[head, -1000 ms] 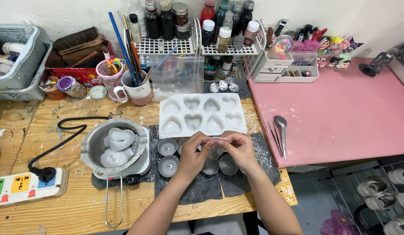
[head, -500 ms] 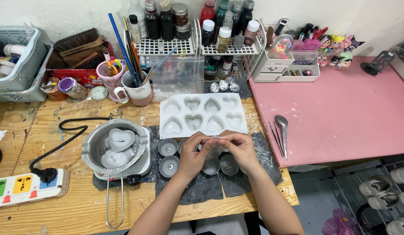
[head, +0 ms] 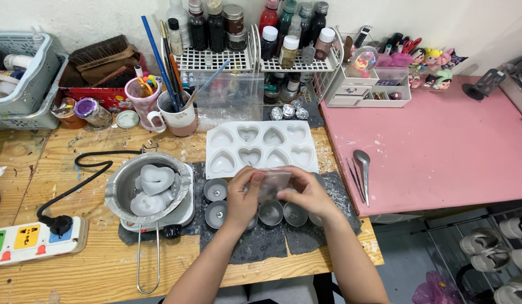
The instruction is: Placing candle wicks into metal containers and stirring melting wax in a pot.
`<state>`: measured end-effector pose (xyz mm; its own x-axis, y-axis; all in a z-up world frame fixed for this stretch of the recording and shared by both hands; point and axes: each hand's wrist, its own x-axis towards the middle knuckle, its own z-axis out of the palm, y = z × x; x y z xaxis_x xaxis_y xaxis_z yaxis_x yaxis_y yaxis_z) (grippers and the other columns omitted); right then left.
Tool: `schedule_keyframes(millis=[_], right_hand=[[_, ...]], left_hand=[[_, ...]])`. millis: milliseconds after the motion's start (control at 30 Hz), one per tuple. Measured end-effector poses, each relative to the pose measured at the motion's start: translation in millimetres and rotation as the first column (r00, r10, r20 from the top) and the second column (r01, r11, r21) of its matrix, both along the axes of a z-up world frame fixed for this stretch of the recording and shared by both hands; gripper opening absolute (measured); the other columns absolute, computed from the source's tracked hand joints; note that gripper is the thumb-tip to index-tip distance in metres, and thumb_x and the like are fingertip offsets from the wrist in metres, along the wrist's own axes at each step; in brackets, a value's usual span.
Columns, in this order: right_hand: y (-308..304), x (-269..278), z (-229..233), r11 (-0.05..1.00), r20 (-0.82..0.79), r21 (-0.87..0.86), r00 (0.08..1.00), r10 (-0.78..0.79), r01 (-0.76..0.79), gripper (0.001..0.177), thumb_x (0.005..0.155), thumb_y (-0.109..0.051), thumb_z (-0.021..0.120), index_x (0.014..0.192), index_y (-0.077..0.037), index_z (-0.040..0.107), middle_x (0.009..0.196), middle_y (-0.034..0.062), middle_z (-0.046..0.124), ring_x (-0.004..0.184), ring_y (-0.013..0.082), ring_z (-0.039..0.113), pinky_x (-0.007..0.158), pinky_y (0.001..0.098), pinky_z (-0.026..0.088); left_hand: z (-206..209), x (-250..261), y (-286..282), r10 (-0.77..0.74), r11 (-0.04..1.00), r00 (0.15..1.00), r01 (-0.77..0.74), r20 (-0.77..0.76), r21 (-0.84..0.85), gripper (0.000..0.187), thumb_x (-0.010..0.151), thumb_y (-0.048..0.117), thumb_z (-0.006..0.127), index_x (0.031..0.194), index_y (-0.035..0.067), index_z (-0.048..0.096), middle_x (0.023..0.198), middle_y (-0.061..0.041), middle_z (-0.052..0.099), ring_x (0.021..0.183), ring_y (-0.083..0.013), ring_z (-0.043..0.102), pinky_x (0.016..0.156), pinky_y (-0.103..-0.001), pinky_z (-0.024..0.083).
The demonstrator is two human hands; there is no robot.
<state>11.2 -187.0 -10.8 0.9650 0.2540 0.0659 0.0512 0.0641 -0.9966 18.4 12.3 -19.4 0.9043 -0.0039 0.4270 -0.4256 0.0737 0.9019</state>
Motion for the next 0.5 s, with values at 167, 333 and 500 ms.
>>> schedule_keyframes(millis=[167, 333, 500], right_hand=[[-2, 3, -29, 0.964, 0.013, -0.255, 0.996, 0.085, -0.079, 0.041, 0.082, -0.004, 0.085, 0.12, -0.001, 0.068, 0.107, 0.0061, 0.07, 0.099, 0.0118, 0.065, 0.088, 0.0295, 0.055], [-9, 7, -8, 0.986, 0.06, -0.161, 0.997, 0.046, -0.036, 0.03, 0.086, -0.006, 0.079, 0.115, -0.004, 0.073, 0.107, 0.0055, 0.077, 0.101, 0.012, 0.071, 0.092, 0.0293, 0.057], [-58, 31, -16, 0.803, 0.117, 0.025, 0.796, -0.594, 0.596, 0.022, 0.088, -0.008, 0.078, 0.109, -0.004, 0.071, 0.1, 0.0049, 0.077, 0.091, 0.0124, 0.074, 0.08, 0.0254, 0.059]], left_hand=[[-8, 0, 1, 0.008, 1.0, 1.0, -0.009, -0.008, -0.022, 0.031, 0.104, 0.027, 0.064, 0.096, -0.002, 0.072, 0.086, -0.005, 0.068, 0.08, -0.0138, 0.062, 0.073, -0.026, 0.049], [11, -3, 4, -0.088, 0.996, 0.995, 0.089, 0.057, -0.022, 0.036, 0.104, 0.032, 0.06, 0.12, 0.001, 0.071, 0.109, -0.008, 0.068, 0.102, -0.016, 0.065, 0.087, -0.028, 0.049], [22, -6, 3, -0.14, 0.988, 0.99, 0.14, -0.002, 0.059, 0.038, 0.106, 0.026, 0.053, 0.138, 0.007, 0.057, 0.128, -0.008, 0.062, 0.118, -0.0175, 0.063, 0.098, -0.032, 0.052]])
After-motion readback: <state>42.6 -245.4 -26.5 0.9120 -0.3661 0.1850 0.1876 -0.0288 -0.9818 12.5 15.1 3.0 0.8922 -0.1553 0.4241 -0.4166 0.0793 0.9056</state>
